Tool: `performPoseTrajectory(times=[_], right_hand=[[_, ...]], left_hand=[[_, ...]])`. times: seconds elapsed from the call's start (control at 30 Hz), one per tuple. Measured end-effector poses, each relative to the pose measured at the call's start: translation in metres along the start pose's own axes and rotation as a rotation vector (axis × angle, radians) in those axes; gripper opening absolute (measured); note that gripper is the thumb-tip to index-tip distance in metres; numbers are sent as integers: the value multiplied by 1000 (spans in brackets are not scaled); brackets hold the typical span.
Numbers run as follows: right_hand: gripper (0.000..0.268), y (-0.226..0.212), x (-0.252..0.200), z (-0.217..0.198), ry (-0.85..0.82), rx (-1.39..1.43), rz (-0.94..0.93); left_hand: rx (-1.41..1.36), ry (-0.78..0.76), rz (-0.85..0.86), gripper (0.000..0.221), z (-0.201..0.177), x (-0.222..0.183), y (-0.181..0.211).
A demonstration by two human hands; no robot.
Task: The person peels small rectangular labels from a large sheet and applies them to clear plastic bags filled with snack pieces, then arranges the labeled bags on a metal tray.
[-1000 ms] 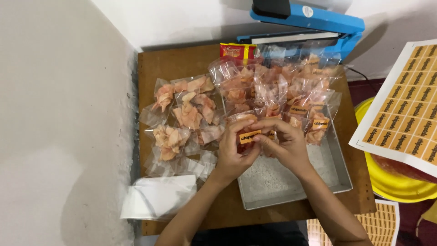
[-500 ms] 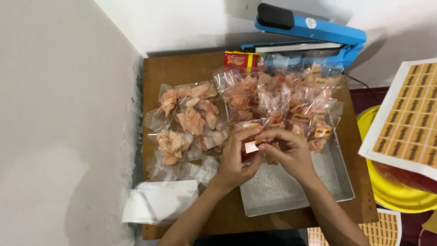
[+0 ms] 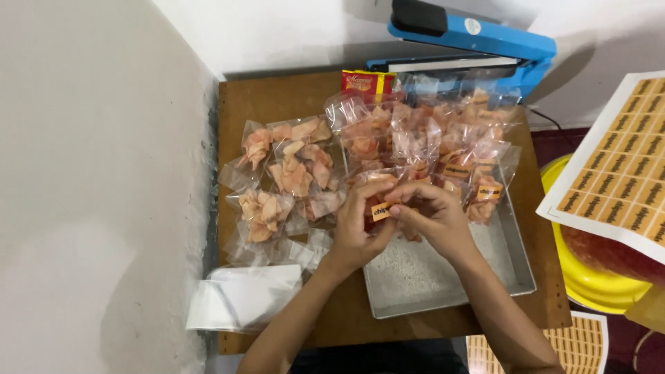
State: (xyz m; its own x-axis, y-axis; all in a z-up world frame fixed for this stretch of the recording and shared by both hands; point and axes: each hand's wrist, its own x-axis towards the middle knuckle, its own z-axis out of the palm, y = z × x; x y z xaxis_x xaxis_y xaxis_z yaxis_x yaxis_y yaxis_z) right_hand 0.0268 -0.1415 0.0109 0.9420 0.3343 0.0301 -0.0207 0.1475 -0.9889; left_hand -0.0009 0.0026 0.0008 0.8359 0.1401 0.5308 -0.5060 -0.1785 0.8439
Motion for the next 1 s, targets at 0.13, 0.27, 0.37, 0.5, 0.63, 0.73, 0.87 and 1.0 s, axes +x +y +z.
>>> performPoseTrajectory(times=[0.13,0.27,0.37,0.5,0.63,0.73,0.87,1.0], right_hand=[[15,-8,-10,4,1,10,-16],[15,-37,-24,8,7,-26,-156],[14,-52,-48,-1,7,-39,-214],[16,-51,-99,-8,49,-9,-227],[18,-55,-148,3,18,9,-208],[16,-57,-189,24,-23,-58,-144],[16,-49,-245,45,-132,-215,-197],[17,-63,-293,66,-156,-467,-382]], left_hand=[[-72,-17,-37,40,-2,-6,14],[-200,-125,-47,45,-3,1,46],[-246,-243,-45,47,0,-1,73],[-357,-375,-118,50,-4,-26,126],[-329,-367,-153,46,-3,-73,148],[-344,-317,-211,48,-9,-124,152],[-170,-205,-88,52,-28,-190,183],[-188,-131,25,56,-18,-243,160]])
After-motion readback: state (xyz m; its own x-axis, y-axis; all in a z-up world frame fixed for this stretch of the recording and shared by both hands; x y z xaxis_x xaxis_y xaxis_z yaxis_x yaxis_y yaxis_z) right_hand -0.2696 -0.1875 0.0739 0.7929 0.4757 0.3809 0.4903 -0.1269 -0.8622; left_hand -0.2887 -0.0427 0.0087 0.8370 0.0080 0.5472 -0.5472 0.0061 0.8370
